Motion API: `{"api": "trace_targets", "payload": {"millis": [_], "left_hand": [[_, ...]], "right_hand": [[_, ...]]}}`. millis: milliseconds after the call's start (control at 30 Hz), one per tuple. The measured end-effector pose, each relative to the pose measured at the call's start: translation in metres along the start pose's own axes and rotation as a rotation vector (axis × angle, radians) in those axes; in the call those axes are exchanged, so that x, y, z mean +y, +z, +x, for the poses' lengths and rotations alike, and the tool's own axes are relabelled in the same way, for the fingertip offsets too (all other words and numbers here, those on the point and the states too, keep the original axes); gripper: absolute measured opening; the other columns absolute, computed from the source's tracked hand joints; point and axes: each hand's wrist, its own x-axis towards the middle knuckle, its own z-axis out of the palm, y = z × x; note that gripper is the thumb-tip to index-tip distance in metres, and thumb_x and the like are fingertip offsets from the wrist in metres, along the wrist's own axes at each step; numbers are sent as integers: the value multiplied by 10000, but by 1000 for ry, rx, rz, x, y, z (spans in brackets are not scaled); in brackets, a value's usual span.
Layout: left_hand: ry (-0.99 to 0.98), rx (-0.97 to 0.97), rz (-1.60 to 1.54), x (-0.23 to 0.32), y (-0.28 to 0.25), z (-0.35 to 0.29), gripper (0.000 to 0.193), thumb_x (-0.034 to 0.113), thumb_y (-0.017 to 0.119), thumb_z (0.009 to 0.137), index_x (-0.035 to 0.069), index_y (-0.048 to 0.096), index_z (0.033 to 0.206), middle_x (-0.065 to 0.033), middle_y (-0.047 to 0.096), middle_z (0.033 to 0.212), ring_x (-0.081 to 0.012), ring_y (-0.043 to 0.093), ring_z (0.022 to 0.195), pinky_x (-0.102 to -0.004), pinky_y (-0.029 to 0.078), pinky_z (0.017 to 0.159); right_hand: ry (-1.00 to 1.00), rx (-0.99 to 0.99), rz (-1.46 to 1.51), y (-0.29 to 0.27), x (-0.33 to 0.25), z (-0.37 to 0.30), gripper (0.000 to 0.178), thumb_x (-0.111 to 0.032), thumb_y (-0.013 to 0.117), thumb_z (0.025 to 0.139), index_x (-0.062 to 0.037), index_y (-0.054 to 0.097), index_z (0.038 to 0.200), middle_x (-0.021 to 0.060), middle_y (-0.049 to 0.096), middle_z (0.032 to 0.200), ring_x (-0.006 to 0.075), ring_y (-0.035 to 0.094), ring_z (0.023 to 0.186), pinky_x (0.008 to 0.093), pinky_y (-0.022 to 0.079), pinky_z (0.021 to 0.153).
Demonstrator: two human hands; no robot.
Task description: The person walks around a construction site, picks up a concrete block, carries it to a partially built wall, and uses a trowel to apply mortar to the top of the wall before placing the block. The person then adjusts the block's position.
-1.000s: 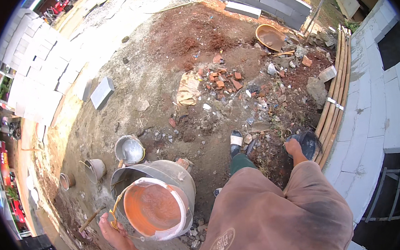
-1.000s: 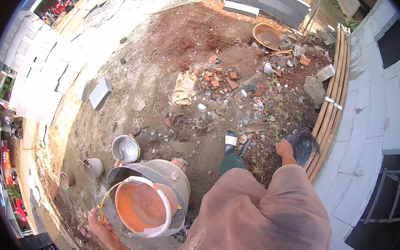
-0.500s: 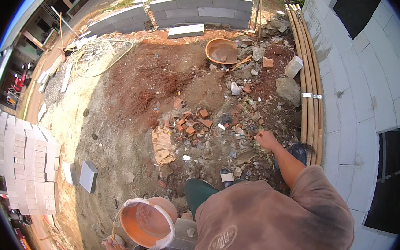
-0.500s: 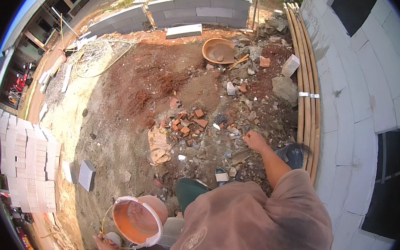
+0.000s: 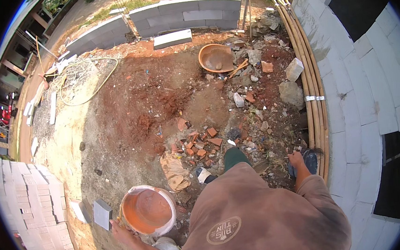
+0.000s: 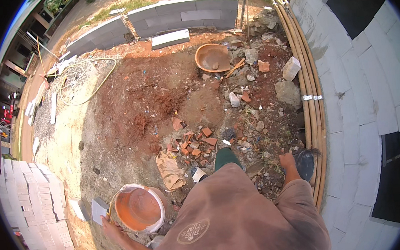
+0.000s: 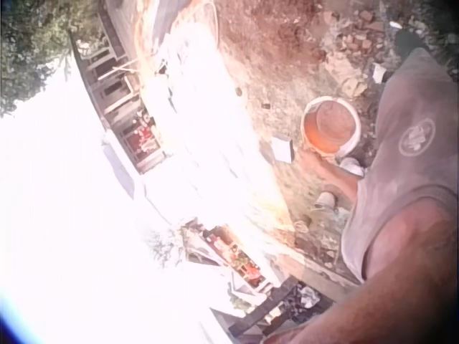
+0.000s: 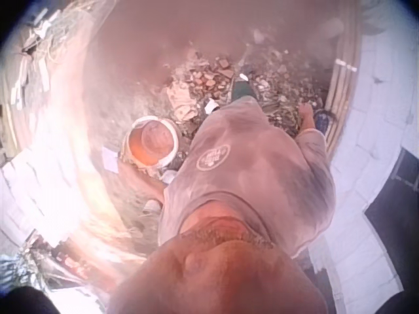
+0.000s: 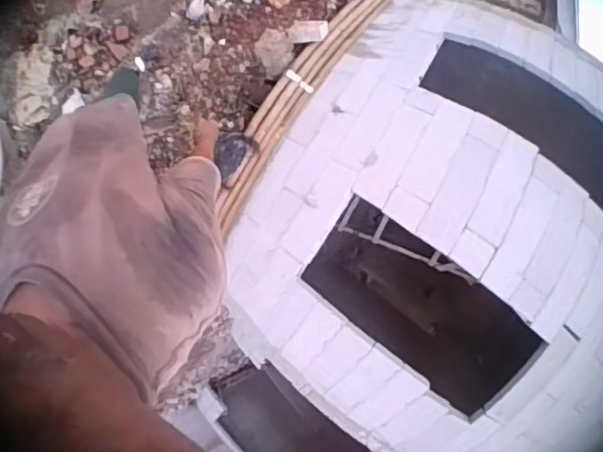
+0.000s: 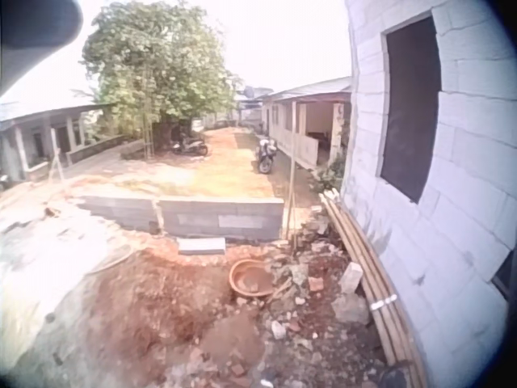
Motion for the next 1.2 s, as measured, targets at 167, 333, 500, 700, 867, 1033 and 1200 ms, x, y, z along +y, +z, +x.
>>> {"api": "trace_targets", "payload": {"millis": [167, 333, 500, 700, 867, 1033, 1200], "left_hand": [[9, -13, -83, 28, 67, 64, 485, 472, 497, 885, 4, 582, 977, 12, 389, 507, -68, 336, 384, -205, 227, 347], [-11, -15, -58, 76, 170, 81, 477, 480, 495, 884, 16, 573, 965, 1, 406, 518, -71, 335, 379, -205, 227, 344], [5, 138, -120, 137, 267, 113, 449, 450, 513, 886, 13, 573, 971, -13, 421, 522, -68, 330, 378, -198, 210, 339], [-96, 212, -51, 233, 387, 131, 459, 460, 507, 884, 22, 581, 1000, -18, 407, 519, -67, 319, 377, -203, 206, 336], [-129, 208, -80, 303, 480, 135, 503, 481, 488, 884, 20, 573, 1065, -13, 394, 537, -65, 301, 395, -198, 203, 342], [-98, 106, -45, 356, 601, 175, 518, 492, 476, 879, 33, 563, 1103, -12, 376, 543, -73, 290, 398, -211, 209, 344], [-67, 24, -113, 362, 721, 276, 494, 528, 491, 856, 76, 578, 1033, 17, 328, 500, -87, 264, 352, -225, 197, 321]], "right_hand": [[168, -286, 95, 28, -71, -13, 422, -319, 560, 788, 78, 632, 910, 251, 625, 971, 389, 598, 917, 408, 456, 811], [-477, 10, -270, 53, -55, 104, 336, -269, 589, 828, 65, 609, 856, 139, 576, 567, 261, 586, 484, 367, 466, 461], [179, -160, 294, 23, -188, 224, 265, -241, 581, 849, 23, 600, 835, 87, 514, 513, 219, 523, 416, 353, 407, 373], [-249, 134, 198, -98, -333, 406, 259, -237, 585, 832, 21, 599, 827, 75, 551, 569, 157, 555, 498, 306, 438, 473], [-409, 290, 356, -230, -532, 454, 314, -261, 564, 835, 47, 602, 884, 68, 598, 692, 149, 545, 565, 315, 451, 564], [-226, 117, 409, -219, -601, 487, 374, -347, 561, 827, 3, 610, 950, 167, 640, 872, 277, 614, 847, 374, 452, 741], [32, 56, 477, -152, -593, 535, 308, -269, 612, 810, 36, 596, 853, 80, 592, 664, 161, 556, 575, 348, 445, 542]]}}
